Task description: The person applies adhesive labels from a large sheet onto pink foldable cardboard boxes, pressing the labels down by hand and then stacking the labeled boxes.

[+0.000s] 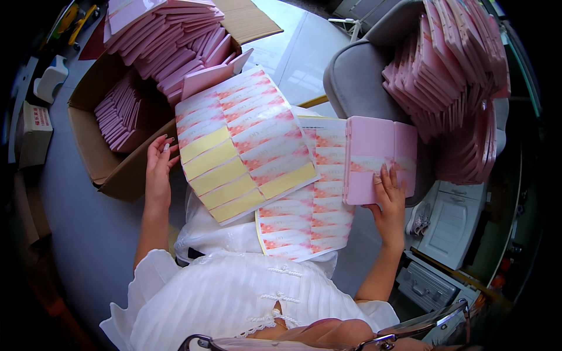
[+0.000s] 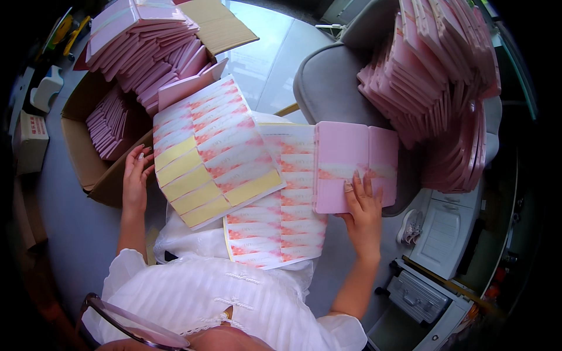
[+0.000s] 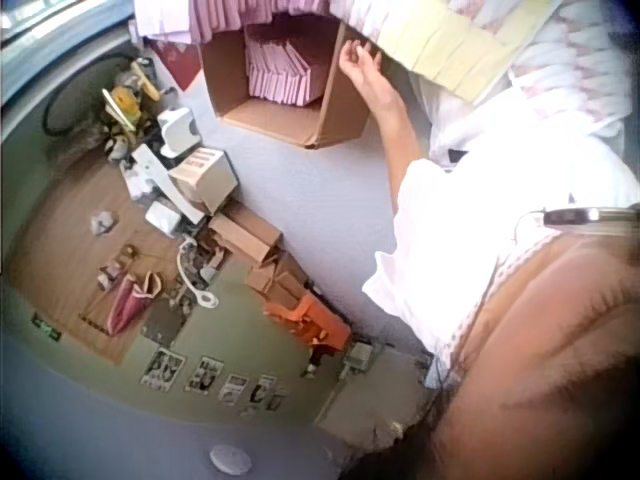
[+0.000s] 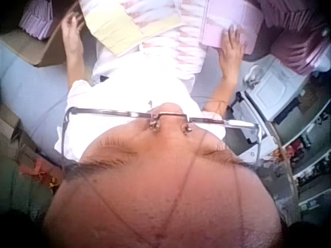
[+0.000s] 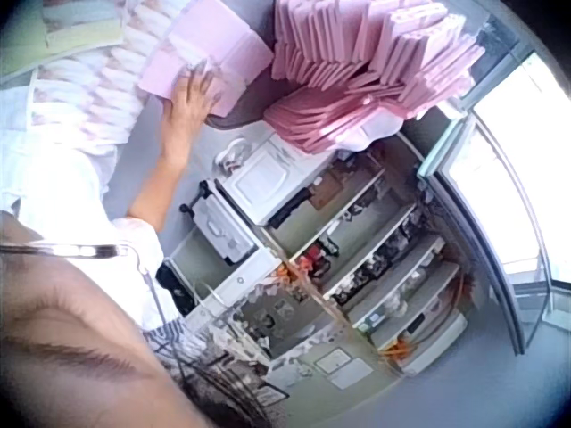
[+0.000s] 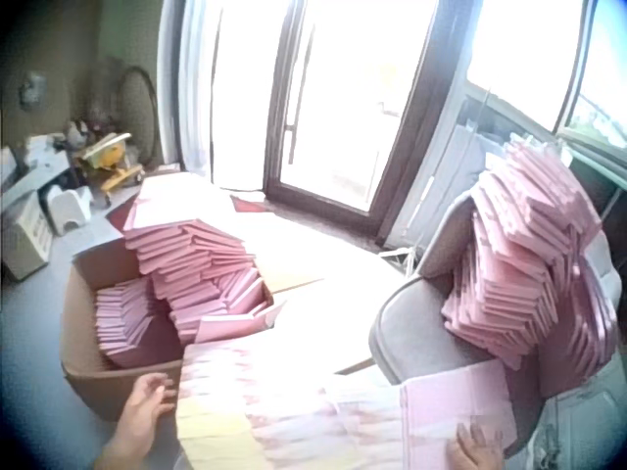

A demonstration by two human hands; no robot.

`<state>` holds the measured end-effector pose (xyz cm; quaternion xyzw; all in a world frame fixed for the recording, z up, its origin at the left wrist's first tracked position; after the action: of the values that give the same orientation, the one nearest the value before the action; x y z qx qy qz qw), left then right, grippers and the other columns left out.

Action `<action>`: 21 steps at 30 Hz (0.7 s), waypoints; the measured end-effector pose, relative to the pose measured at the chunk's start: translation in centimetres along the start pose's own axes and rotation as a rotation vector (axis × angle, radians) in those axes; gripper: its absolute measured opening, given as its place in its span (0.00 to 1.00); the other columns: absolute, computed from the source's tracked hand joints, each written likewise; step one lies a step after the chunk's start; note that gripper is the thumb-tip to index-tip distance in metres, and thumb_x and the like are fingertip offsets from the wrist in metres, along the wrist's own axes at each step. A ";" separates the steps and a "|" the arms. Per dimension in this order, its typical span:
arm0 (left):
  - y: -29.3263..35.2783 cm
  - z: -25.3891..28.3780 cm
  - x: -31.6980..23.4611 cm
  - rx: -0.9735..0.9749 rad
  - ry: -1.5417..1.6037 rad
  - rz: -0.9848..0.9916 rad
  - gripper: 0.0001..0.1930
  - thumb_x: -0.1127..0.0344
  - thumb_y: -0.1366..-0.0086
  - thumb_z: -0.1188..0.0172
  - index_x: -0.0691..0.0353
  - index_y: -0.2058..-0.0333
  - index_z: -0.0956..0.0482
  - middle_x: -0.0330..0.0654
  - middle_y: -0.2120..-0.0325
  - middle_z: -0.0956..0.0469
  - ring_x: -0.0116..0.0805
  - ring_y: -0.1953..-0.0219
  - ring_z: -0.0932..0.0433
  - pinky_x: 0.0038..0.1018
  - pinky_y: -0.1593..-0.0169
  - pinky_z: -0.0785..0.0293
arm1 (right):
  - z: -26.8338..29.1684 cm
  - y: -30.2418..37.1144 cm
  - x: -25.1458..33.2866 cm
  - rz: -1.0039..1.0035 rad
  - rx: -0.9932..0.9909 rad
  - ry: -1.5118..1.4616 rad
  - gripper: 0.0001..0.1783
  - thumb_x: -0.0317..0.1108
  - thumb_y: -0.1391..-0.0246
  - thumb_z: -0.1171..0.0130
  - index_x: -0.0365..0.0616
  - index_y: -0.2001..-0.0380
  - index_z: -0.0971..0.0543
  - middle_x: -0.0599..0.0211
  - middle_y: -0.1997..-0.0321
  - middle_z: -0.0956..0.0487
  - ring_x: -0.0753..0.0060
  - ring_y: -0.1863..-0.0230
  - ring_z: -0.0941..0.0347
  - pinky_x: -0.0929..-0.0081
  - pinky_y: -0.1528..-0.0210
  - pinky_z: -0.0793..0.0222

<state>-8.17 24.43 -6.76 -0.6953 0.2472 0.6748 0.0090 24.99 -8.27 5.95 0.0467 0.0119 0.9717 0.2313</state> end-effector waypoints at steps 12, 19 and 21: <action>1.7 -4.3 1.5 0.080 0.477 0.310 0.17 0.66 0.31 0.53 0.65 0.46 0.37 0.42 0.53 0.27 0.30 0.52 0.28 0.25 0.49 0.32 | 2.2 -0.4 -1.1 -0.012 -0.172 -0.316 0.38 0.27 0.62 0.36 0.45 0.42 0.32 0.61 0.36 0.36 0.52 0.33 0.46 0.51 0.35 0.51; 3.1 1.0 -5.4 -0.375 -0.040 -0.439 0.17 0.68 0.33 0.52 0.66 0.47 0.38 0.43 0.55 0.30 0.31 0.57 0.28 0.26 0.51 0.33 | 0.8 0.7 -2.3 0.073 -0.212 -0.012 0.34 0.18 0.55 0.47 0.45 0.41 0.34 0.59 0.35 0.38 0.52 0.33 0.46 0.51 0.34 0.51; 3.9 -4.3 -7.5 0.078 0.188 -0.398 0.18 0.69 0.33 0.53 0.66 0.46 0.39 0.44 0.53 0.32 0.31 0.56 0.28 0.26 0.50 0.33 | 1.9 0.6 -2.1 0.104 -0.305 -0.077 0.32 0.17 0.55 0.48 0.44 0.43 0.32 0.57 0.36 0.37 0.50 0.34 0.43 0.54 0.35 0.48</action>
<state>-5.31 21.97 1.94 -0.7895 0.1308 0.5816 0.1459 26.75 -9.70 7.67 0.0490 -0.1471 0.9704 0.1853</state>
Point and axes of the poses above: each hand's wrist, its own y-axis away from the middle knuckle, its own z-axis out of the back of the hand, x = y × z, the point moved 10 cm from there along -y, towards the middle knuckle
